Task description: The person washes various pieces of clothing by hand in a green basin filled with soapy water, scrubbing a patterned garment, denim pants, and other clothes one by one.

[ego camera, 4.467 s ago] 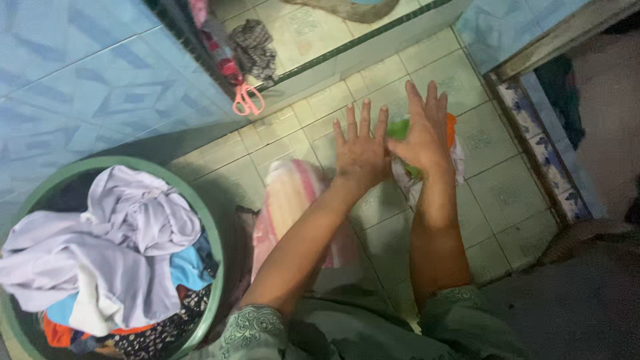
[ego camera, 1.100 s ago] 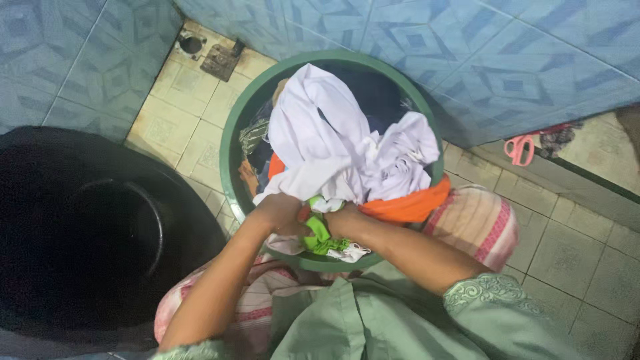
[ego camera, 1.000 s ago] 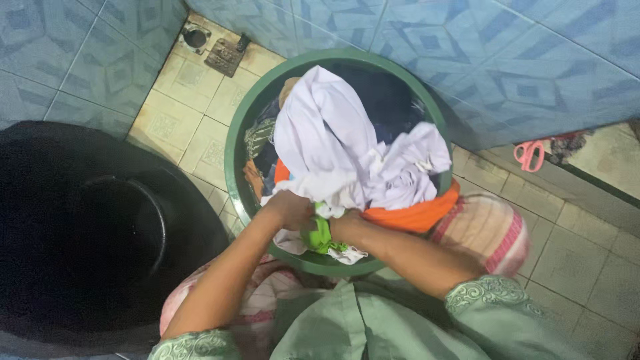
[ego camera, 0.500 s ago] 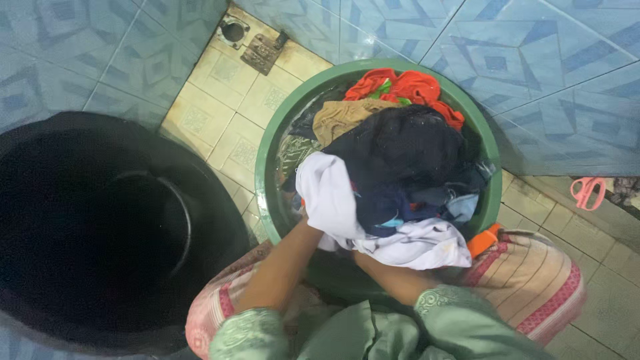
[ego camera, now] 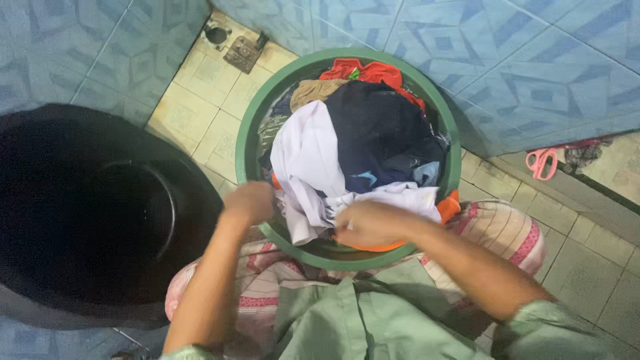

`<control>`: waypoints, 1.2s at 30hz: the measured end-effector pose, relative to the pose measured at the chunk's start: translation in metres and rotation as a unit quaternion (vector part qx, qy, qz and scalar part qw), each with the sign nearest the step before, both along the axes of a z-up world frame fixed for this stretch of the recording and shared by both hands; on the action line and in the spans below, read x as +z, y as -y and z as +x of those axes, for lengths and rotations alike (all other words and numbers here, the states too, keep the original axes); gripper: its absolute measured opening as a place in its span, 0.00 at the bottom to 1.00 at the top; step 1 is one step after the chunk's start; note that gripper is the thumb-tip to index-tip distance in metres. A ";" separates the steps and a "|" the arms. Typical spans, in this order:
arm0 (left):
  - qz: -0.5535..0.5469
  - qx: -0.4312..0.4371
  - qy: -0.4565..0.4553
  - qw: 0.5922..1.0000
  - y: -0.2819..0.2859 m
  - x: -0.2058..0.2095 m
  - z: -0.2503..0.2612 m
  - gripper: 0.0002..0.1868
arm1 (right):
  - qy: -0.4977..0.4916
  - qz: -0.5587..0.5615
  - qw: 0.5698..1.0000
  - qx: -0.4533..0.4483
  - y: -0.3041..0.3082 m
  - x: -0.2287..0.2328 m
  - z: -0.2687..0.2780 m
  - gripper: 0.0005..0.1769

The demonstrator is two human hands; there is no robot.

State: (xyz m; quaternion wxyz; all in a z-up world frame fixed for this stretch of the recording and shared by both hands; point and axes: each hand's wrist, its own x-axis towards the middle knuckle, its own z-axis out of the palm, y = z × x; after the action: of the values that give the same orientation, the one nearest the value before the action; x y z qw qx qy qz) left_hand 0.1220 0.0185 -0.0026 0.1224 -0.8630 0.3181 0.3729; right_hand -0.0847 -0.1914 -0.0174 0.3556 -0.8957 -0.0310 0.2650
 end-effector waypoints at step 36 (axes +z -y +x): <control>-0.018 -0.172 0.123 0.977 0.061 -0.286 0.001 0.17 | 0.069 -0.113 0.988 0.074 -0.121 -0.196 0.126 0.16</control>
State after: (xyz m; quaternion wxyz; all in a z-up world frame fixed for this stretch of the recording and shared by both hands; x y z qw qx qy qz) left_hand 0.1232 -0.0420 -0.2882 0.2076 -0.8368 0.4507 0.2313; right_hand 0.0408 -0.0701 -0.2136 0.2287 -0.9414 -0.0916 0.2305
